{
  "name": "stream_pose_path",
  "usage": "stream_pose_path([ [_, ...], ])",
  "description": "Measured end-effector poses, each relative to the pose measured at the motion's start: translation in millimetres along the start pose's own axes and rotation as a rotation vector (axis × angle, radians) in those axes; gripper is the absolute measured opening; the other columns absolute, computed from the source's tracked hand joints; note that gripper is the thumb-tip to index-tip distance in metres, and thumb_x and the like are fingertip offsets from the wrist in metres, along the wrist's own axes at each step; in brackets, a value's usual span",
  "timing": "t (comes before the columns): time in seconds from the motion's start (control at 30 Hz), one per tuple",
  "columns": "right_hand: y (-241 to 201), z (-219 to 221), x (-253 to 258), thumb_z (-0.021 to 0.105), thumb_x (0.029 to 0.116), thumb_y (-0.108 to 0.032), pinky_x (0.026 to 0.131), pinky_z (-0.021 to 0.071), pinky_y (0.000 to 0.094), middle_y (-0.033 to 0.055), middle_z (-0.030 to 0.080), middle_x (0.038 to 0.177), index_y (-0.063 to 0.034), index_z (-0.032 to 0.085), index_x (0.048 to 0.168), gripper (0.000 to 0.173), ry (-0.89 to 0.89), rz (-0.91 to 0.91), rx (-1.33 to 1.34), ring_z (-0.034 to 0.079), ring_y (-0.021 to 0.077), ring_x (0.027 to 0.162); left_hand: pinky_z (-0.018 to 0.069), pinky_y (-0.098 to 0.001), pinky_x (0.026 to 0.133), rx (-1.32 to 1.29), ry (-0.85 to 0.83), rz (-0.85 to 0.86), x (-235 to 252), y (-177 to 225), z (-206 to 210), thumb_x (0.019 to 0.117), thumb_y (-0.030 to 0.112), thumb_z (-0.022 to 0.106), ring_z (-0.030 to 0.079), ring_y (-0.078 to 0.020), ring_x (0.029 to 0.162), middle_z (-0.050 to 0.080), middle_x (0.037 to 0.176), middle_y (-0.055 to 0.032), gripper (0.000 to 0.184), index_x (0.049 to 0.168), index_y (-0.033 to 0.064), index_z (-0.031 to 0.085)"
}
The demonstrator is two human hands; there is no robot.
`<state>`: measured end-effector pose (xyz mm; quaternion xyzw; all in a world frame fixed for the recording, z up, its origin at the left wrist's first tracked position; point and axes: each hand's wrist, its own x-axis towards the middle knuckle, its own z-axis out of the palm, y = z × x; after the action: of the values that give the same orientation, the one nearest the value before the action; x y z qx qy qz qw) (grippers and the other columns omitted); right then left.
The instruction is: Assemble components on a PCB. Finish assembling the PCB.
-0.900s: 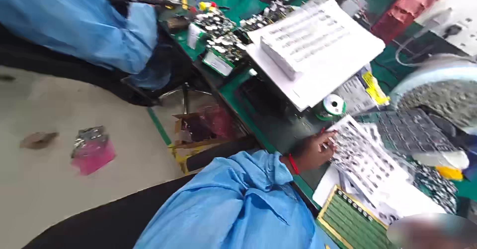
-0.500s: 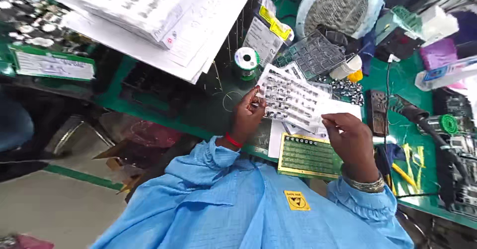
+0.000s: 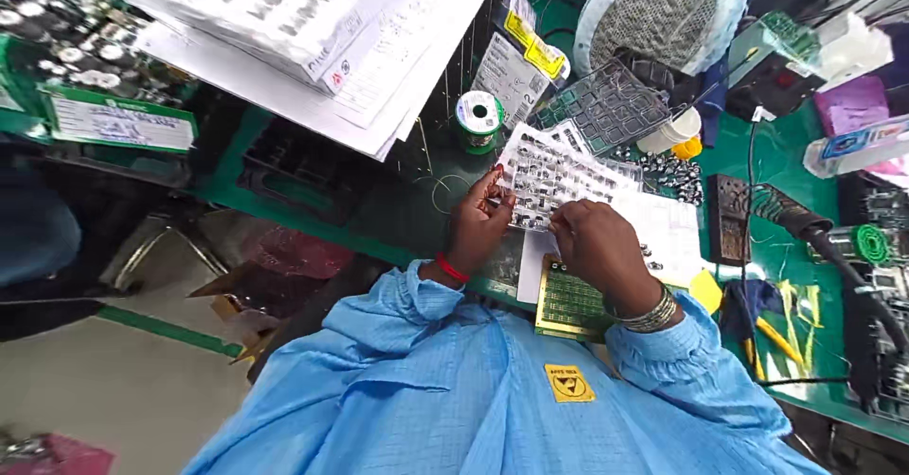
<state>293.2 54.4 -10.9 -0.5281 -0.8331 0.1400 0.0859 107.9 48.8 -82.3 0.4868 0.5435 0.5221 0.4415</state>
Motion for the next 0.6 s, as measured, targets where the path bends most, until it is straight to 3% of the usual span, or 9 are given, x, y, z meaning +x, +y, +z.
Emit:
stream_pose_path([
  [0.1,2.8,-6.2,7.3,0.063,0.0967,-0.016,0.075,0.0529,0.0564,0.0163,0.069,0.088,-0.002,0.072,0.096,0.016,-0.095,0.009,0.037,0.068,0.0365,0.089,0.0588,-0.025,0.06,0.007,-0.005,0.013,-0.2,0.6,0.3,0.0971,0.01,0.063,0.065,-0.0075,0.067,0.068,0.1,-0.0105,0.052,0.145,-0.0037,0.047],
  [0.2,5.8,-6.0,9.9,0.061,0.0946,-0.013,0.071,0.0534,0.0549,0.0171,0.068,0.084,-0.0006,0.07,0.093,0.015,-0.11,-0.116,-0.031,0.069,0.0372,0.085,0.0579,-0.023,0.06,0.008,-0.008,0.04,0.3,-1.4,1.3,0.0968,0.01,0.063,0.065,-0.0057,0.066,0.068,0.098,-0.0089,0.05,0.143,-0.0052,0.048],
  [0.37,19.5,6.0,12.5,0.056,0.0915,-0.015,0.056,0.0503,0.0483,0.013,0.065,0.074,-0.003,0.066,0.084,0.018,0.066,-0.348,-0.094,0.067,0.033,0.07,0.0585,-0.0232,0.059,0.005,0.009,0.036,0.4,-0.3,-1.8,0.097,0.011,0.063,0.066,-0.0057,0.066,0.069,0.099,-0.0082,0.05,0.143,-0.0042,0.049],
  [0.47,27.7,-6.6,-3.0,0.056,0.0905,-0.017,0.051,0.0486,0.0453,0.0092,0.063,0.072,-0.0054,0.066,0.084,0.016,0.218,-0.311,-0.017,0.065,0.0276,0.065,0.0595,-0.0234,0.059,0.007,-0.011,0.017,-1.1,3.5,0.0,0.0976,0.012,0.062,0.066,-0.0048,0.067,0.068,0.1,-0.0064,0.052,0.144,-0.0045,0.046],
  [0.6,54.5,-33.6,-42.7,0.057,0.0927,-0.014,0.053,0.0493,0.0439,0.0085,0.063,0.074,-0.0037,0.065,0.089,0.014,0.351,-0.093,0.046,0.062,0.0237,0.063,0.0588,-0.0215,0.06,0.004,-0.011,0.026,-1.7,3.6,-0.1,0.097,0.012,0.062,0.065,-0.0025,0.067,0.066,0.101,-0.0048,0.053,0.144,-0.0057,0.044],
])
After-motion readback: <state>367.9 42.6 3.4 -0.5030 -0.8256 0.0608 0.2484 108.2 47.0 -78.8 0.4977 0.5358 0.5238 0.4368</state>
